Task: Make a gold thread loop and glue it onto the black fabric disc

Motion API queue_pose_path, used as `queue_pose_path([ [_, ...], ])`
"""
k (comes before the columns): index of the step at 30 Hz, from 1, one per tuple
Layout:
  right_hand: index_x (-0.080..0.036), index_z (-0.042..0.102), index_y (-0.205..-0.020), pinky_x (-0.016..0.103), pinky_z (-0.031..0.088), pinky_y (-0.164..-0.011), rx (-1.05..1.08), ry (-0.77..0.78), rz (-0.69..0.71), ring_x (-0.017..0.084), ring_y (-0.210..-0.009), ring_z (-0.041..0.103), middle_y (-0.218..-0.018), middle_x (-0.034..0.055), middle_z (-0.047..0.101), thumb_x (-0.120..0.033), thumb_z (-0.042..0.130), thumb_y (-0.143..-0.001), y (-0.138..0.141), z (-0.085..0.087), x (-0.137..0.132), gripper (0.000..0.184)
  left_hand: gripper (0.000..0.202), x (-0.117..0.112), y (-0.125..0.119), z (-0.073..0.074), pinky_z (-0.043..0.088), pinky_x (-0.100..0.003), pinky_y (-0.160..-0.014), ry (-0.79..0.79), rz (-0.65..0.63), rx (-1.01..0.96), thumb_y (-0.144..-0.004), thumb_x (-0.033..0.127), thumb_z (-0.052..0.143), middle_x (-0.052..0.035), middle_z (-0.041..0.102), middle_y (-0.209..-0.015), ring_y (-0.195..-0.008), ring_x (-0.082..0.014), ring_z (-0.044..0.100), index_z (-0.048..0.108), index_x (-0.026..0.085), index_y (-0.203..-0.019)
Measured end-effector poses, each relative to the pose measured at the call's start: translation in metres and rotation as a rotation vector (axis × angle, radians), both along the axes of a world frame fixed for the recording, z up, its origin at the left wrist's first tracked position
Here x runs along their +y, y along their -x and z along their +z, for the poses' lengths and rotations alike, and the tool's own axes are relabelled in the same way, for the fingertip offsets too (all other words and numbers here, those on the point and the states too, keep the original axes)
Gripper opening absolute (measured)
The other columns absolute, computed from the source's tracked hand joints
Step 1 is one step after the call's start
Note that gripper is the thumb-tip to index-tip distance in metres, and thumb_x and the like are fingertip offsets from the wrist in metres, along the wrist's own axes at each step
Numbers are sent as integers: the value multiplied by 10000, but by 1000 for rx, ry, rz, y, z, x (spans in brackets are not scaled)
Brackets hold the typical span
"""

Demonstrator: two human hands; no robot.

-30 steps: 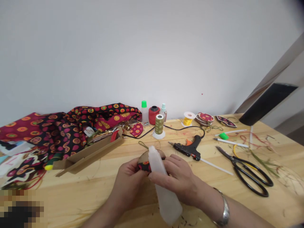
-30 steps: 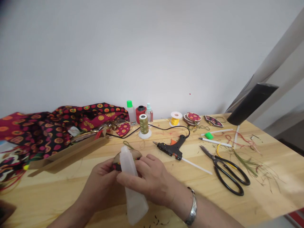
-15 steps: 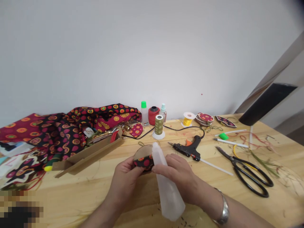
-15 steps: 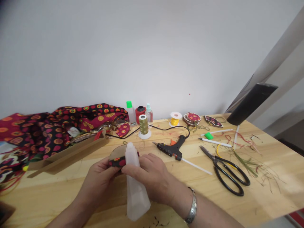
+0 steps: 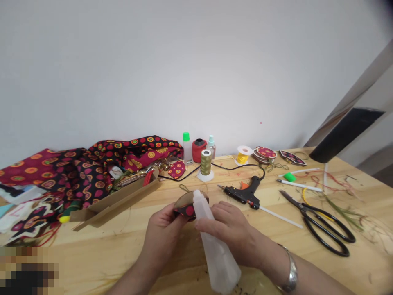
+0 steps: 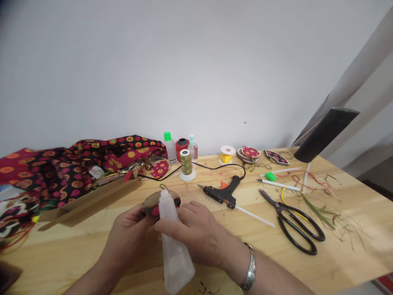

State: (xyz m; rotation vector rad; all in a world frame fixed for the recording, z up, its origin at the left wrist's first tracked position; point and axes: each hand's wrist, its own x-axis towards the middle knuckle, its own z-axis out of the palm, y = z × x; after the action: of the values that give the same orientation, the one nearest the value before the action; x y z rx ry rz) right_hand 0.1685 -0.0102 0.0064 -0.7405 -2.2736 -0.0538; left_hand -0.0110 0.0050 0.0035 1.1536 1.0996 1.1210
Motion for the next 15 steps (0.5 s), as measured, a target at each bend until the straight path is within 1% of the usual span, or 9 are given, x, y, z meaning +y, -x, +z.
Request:
queue_pose_path([
  [5, -230, 523, -1082, 252, 362, -624, -87, 15, 58, 122, -679, 456, -751, -10, 529, -131, 454, -863, 0, -3, 0, 250, 206, 0, 0, 1, 530, -301, -757, 46, 16, 6, -671, 254, 700, -29, 758, -851, -820, -229, 677, 746, 181, -858],
  [8, -243, 521, -1101, 258, 372, -652, -137, 37, 79, 124, -694, 457, -751, -16, 530, -140, 473, -864, -1, -4, 1, 263, 236, 0, 1, -3, 515, -323, -812, 49, 1, 7, -676, 220, 685, -37, 747, -943, -910, -250, 661, 738, 186, -904],
  [11, -252, 530, -1108, 257, 365, -635, -188, 47, 87, 122, -678, 439, -730, -23, 509, -130, 492, -850, -1, -4, 0, 288, 284, -2, 0, -7, 500, -336, -851, 50, -43, -8, -700, 200, 659, -47, 730, -1006, -1003, -264, 629, 720, 193, -978],
  [15, -277, 516, -1151, 249, 346, -591, -166, 42, 103, 116, -640, 415, -691, -37, 474, -128, 494, -842, 0, -3, 0, 344, 312, -5, -3, -6, 535, -328, -765, 113, -67, -57, -689, 247, 680, -60, 739, -961, -953, -274, 646, 715, 183, -993],
])
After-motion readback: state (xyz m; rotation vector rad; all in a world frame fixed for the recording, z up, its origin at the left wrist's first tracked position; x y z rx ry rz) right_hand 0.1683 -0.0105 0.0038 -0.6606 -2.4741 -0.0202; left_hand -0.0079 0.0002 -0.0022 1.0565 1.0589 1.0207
